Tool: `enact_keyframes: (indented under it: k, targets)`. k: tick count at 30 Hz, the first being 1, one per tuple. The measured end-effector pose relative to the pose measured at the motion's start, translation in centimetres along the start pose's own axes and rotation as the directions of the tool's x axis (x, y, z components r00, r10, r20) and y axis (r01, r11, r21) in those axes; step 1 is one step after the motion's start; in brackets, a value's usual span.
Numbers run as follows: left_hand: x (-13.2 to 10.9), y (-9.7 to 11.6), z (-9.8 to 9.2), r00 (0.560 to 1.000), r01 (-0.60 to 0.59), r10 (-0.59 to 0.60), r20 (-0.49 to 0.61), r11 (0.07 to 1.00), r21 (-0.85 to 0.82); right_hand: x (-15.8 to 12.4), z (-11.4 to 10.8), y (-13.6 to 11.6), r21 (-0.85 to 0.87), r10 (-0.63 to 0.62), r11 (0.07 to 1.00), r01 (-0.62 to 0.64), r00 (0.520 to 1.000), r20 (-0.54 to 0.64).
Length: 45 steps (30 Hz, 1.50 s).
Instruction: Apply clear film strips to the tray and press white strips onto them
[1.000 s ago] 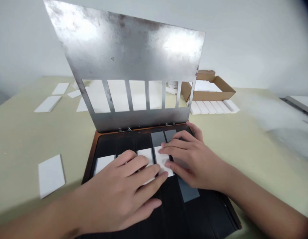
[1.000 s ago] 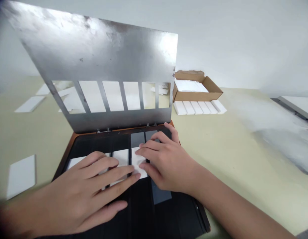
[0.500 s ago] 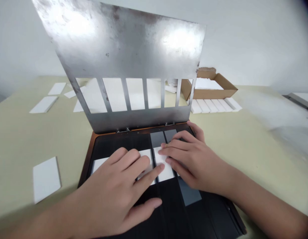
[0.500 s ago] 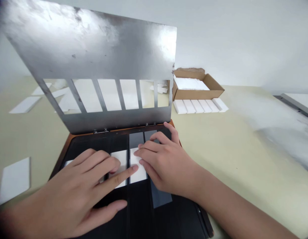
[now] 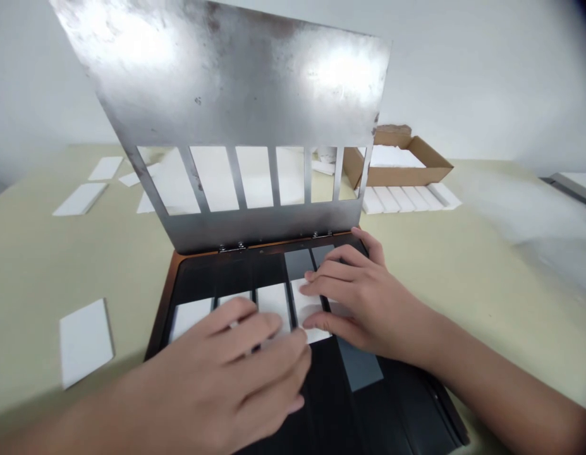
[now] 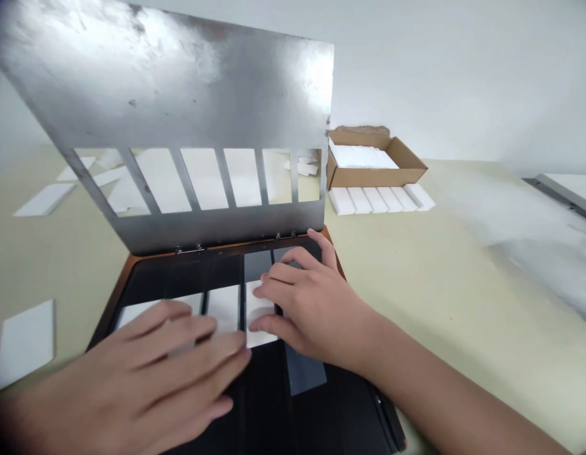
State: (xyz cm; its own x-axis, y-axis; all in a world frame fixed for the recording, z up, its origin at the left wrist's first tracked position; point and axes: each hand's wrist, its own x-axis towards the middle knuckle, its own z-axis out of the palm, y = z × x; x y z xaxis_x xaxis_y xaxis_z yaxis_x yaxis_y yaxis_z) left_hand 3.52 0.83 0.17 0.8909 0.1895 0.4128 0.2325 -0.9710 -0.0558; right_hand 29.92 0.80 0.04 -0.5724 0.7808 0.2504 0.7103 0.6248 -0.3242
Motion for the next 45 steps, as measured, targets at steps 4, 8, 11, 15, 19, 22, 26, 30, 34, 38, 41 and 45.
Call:
enact_keyframes:
  k: [4, 8, 11, 15, 19, 22, 26, 30, 34, 38, 41, 45]
  targets:
    - [0.4, 0.2, 0.2, 0.999, -0.012, 0.012, 0.052, 1.0, -0.016, 0.2, 0.3, 0.0, -0.008, -0.001, 1.0, 0.001, 1.0, -0.029]
    - [0.6, 0.1, 0.4, 0.994, 0.079, -0.078, 0.073, 0.997, -0.019, 0.5, 0.7, -0.2, -0.034, 0.001, 0.999, -0.003, 0.998, -0.068]
    - [0.5, 0.1, 0.5, 0.991, 0.109, -0.105, 0.078, 0.993, -0.04, 0.7, 0.8, -0.1, -0.058, -0.017, 0.998, 0.012, 0.996, -0.085]
    - [0.4, 0.2, 0.5, 0.988, 0.137, -0.134, 0.071, 0.99, -0.038, 0.5, -0.2, 0.3, -0.018, -0.039, 0.999, 0.039, 0.999, -0.017]
    - [0.5, 0.3, 0.6, 0.985, 0.163, -0.161, 0.066, 0.986, -0.037, 0.2, -1.0, 0.4, 0.035, -0.057, 0.998, 0.056, 0.997, 0.049]
    - [0.5, 0.3, 0.6, 0.979, 0.197, -0.195, 0.05, 0.98, -0.029, 0.1, -0.9, 0.2, 0.019, -0.037, 0.999, 0.036, 0.997, 0.063]
    - [0.3, 0.1, 0.3, 0.979, 0.204, -0.204, 0.013, 0.979, -0.009, 0.5, -0.3, 0.2, -0.004, -0.026, 1.0, 0.026, 0.999, 0.04]
    - [0.2, 0.0, 0.0, 1.0, 0.021, -0.021, 0.008, 1.0, 0.021, 0.8, 0.3, 0.3, -0.018, -0.016, 1.0, 0.016, 1.0, -0.013]
    - [0.2, 0.0, 0.4, 0.997, 0.024, -0.022, 0.07, 0.999, -0.027, 0.8, 0.8, 0.1, -0.038, -0.018, 0.999, 0.015, 0.998, -0.056]
    - [0.2, 0.0, 0.7, 0.993, 0.098, -0.092, 0.074, 0.993, -0.073, 0.6, 1.0, -0.2, -0.046, -0.016, 0.999, 0.012, 0.997, -0.082]
    - [0.2, 0.0, 0.7, 0.993, 0.105, -0.1, 0.067, 0.992, -0.072, 0.5, 1.1, -0.4, -0.079, 0.029, 0.996, -0.037, 0.994, -0.104]
    - [0.1, 0.0, 0.8, 0.991, 0.112, -0.108, 0.075, 0.992, -0.06, 0.6, 1.3, -0.3, -0.222, 0.099, 0.968, -0.116, 0.992, -0.083]
